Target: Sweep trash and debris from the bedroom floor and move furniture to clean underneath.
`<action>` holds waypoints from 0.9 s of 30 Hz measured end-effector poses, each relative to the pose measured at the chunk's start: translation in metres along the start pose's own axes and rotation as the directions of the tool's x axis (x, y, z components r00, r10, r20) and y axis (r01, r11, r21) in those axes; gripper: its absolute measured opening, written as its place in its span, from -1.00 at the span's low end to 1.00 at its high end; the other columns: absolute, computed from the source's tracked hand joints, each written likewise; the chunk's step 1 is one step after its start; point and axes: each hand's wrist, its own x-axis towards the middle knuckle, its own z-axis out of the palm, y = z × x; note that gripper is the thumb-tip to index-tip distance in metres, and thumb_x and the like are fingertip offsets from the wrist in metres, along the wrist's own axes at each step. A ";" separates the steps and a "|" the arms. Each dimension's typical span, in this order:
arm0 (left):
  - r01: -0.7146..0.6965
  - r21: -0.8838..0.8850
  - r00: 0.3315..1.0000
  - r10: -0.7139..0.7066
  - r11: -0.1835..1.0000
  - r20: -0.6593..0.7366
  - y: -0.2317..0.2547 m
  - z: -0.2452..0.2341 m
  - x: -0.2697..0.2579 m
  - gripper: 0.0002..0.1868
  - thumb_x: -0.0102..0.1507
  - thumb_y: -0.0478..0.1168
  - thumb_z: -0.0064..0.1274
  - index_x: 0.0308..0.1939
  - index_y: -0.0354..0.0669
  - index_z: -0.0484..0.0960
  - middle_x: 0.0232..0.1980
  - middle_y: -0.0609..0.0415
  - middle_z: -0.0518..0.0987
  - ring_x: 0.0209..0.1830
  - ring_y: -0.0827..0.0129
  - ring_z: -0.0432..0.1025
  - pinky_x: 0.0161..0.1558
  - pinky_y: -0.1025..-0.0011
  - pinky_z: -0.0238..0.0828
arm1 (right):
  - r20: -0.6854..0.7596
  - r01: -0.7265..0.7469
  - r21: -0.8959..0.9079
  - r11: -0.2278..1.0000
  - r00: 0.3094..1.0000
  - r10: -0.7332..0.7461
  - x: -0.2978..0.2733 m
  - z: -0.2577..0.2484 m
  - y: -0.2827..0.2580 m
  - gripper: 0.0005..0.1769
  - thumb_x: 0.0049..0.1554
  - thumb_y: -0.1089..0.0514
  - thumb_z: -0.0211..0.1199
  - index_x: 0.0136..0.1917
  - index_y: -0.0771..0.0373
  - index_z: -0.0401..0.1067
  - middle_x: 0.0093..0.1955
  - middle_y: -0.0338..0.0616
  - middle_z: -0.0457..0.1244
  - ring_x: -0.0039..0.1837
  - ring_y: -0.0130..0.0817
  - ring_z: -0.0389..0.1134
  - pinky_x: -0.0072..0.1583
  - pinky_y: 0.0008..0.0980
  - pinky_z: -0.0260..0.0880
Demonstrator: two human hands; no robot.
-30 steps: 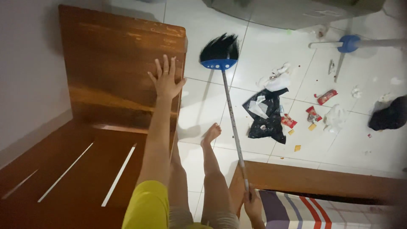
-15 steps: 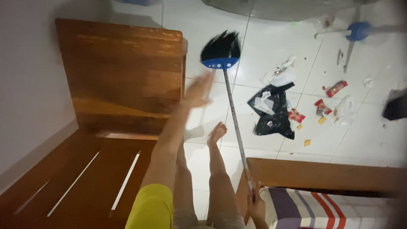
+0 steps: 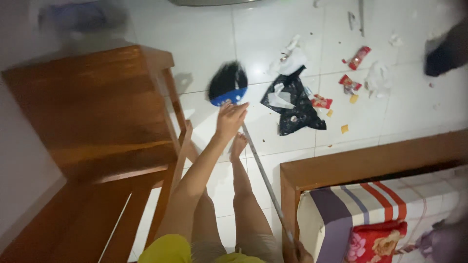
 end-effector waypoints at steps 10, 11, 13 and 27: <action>0.404 -0.002 0.862 -0.379 0.915 0.337 0.008 0.045 -0.102 -0.77 0.37 -0.21 0.00 0.03 -0.17 0.69 -0.18 -0.13 0.70 -0.18 0.10 0.58 0.01 0.13 0.49 | 0.018 0.238 0.039 0.970 0.971 -0.239 0.244 -0.020 -0.235 -0.60 0.28 -0.14 0.03 0.15 0.17 0.43 -0.34 0.05 0.35 -0.28 -0.05 0.39 -0.20 -0.06 0.37; 0.456 -0.020 0.829 -0.416 0.890 0.375 0.005 0.053 -0.111 -0.72 0.39 -0.22 -0.03 0.09 -0.20 0.69 -0.09 -0.20 0.70 -0.07 0.03 0.56 -0.04 0.14 0.50 | -0.004 0.267 0.064 0.962 0.964 -0.267 0.274 -0.023 -0.261 -0.60 0.28 -0.15 0.00 0.14 0.15 0.42 -0.34 0.13 0.35 -0.25 0.13 0.40 -0.18 0.05 0.37; 0.652 -0.042 0.689 -0.569 0.757 0.450 -0.018 0.102 -0.177 -0.70 0.37 -0.17 -0.03 0.08 -0.20 0.68 0.02 -0.16 0.68 0.03 0.08 0.57 0.07 0.17 0.52 | -0.122 0.371 0.037 0.928 0.923 -0.365 0.361 0.033 -0.252 -0.64 0.31 -0.12 -0.01 0.08 0.18 0.37 -0.32 0.16 0.34 -0.23 0.20 0.38 -0.16 0.12 0.35; 0.852 0.059 0.356 -0.657 0.521 0.665 -0.066 0.153 -0.292 -0.69 0.33 -0.20 -0.02 0.08 -0.28 0.61 0.33 -0.43 0.35 0.22 0.00 0.51 0.21 0.23 0.49 | -0.476 0.573 0.092 0.814 0.743 -0.470 0.726 0.125 -0.487 -0.67 0.30 -0.08 0.07 0.11 0.22 0.33 -0.23 0.25 0.35 -0.15 0.32 0.38 -0.10 0.25 0.33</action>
